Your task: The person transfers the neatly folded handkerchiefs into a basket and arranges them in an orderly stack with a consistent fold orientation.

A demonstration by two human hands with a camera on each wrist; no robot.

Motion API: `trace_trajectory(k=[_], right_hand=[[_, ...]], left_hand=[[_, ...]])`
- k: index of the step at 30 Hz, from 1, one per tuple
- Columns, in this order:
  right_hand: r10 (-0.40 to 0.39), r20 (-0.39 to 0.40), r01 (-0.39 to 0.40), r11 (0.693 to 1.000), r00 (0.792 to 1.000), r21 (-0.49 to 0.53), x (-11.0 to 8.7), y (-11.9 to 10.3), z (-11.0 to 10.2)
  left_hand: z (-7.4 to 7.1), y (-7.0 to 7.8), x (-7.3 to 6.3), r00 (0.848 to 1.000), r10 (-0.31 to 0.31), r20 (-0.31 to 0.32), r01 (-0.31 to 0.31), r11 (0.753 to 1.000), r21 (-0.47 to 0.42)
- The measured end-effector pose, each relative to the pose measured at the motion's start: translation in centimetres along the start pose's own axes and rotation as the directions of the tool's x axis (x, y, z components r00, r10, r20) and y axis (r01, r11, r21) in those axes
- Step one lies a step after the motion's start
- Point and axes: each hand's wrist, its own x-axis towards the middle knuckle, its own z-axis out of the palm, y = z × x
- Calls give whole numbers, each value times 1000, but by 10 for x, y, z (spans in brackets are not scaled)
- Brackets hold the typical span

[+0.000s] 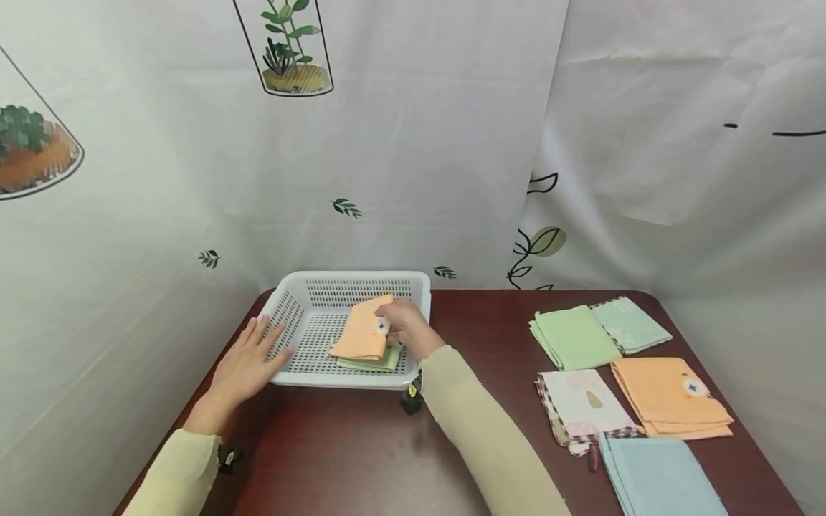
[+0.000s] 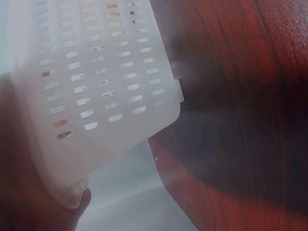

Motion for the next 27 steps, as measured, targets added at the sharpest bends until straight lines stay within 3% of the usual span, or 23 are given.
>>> trace_trajectory(k=[6, 14, 27], right_hand=[[-47, -29, 46, 998, 998, -33, -11, -9, -4], [-171, -67, 164, 982, 983, -96, -22, -21, -16], [-237, -17, 230, 957, 971, -174, -42, -30, -37]], left_hand=[[0, 0, 0, 1000, 4, -2, -4, 1000, -4], [0, 0, 0, 1000, 0, 4, 0, 1000, -1], [-1, 1, 0, 1000, -6, 16, 6, 1000, 2]])
